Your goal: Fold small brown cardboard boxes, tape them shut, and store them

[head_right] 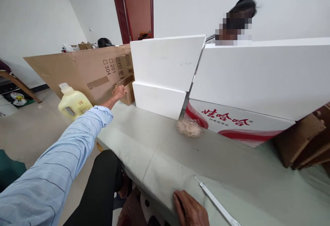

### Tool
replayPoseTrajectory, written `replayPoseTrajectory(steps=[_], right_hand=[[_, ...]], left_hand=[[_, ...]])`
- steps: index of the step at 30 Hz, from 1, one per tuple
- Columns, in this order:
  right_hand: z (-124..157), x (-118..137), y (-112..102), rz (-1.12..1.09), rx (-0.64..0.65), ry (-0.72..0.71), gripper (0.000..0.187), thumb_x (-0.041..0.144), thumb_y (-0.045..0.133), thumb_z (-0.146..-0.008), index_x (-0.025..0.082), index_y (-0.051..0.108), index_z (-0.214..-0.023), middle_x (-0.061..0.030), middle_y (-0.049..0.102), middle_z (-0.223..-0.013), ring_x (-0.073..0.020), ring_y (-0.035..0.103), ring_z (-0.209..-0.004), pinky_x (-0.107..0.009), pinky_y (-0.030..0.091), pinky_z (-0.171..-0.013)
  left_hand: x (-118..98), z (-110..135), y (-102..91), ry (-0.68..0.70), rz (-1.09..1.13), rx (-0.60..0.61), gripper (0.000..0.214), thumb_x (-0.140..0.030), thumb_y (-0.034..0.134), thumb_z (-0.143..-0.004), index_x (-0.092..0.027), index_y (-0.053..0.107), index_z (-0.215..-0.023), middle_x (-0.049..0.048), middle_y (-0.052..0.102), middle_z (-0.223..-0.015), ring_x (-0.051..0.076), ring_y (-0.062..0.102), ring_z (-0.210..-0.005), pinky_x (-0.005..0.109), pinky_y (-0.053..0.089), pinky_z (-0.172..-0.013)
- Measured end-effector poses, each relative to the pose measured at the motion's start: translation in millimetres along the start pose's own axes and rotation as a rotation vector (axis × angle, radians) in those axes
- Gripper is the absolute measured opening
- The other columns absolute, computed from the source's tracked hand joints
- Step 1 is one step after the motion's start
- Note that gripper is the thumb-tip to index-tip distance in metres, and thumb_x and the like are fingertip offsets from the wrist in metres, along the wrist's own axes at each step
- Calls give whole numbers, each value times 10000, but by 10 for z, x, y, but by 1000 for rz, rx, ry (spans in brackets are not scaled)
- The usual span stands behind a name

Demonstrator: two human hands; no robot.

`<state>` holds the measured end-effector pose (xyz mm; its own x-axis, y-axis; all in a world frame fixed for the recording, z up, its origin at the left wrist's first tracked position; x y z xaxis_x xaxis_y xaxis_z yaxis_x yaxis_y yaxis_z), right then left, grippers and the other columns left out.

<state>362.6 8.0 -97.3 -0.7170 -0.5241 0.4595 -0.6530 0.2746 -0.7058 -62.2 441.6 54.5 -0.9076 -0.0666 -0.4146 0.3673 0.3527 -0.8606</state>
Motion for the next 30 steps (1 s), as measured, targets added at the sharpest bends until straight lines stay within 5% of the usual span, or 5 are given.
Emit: replayPoseTrajectory(steps=[6, 14, 21, 26, 30], right_hand=[[-8, 31, -35, 9, 12, 24, 380, 376, 479, -1120, 260, 732, -862, -27, 765, -752, -188, 746, -598, -260, 559, -557], [-75, -20, -83, 16, 13, 40, 350, 430, 494, -1120, 243, 728, -939, -32, 761, -796, -187, 744, -654, -282, 540, -611], [-285, -87, 74, -115, 19, 156, 489, 592, 619, -1034, 237, 665, -1367, -150, 749, -1198, -274, 751, -971, -420, 619, -860], [-367, -175, 278, -333, 57, 315, 989, 678, 792, -858, 269, 383, -1661, -209, 476, -1679, -391, 533, -1501, -605, 467, -1209], [-370, -114, 315, -451, 113, 376, 1051, 713, 835, -789, 247, 432, -1640, -195, 554, -1615, -411, 527, -1497, -619, 446, -1229]], left_hand=[[289, 657, -498, -36, 34, -66, 103, -277, 665, -928, -220, 741, -967, 133, 790, -1051, 326, 681, -1095, 411, 493, -928], [763, 2165, -1101, 120, 244, -34, 177, -360, 649, -820, -212, 657, -724, -5, 640, -647, 172, 579, -643, 282, 444, -660], [351, 3101, -1111, 324, 477, 113, 283, -454, 692, -850, -185, 695, -763, 26, 723, -742, 169, 656, -710, 268, 513, -689], [-6, 3435, -1078, 401, 643, 240, 238, -396, 741, -842, -174, 706, -761, 15, 711, -728, 148, 625, -691, 251, 480, -672], [-224, 3577, -1057, 446, 820, 371, 247, -376, 812, -816, -164, 703, -752, 7, 684, -709, 122, 565, -657, 245, 447, -666]])
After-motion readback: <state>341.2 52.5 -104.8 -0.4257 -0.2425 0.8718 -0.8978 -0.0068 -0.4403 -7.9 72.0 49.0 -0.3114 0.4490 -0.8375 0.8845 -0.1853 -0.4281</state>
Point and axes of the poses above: each hand's wrist, its own z-axis away from the middle knuckle, its own y-axis out of the palm, x = y × z, the point moved 10 cm from there along -z, towards the middle knuckle
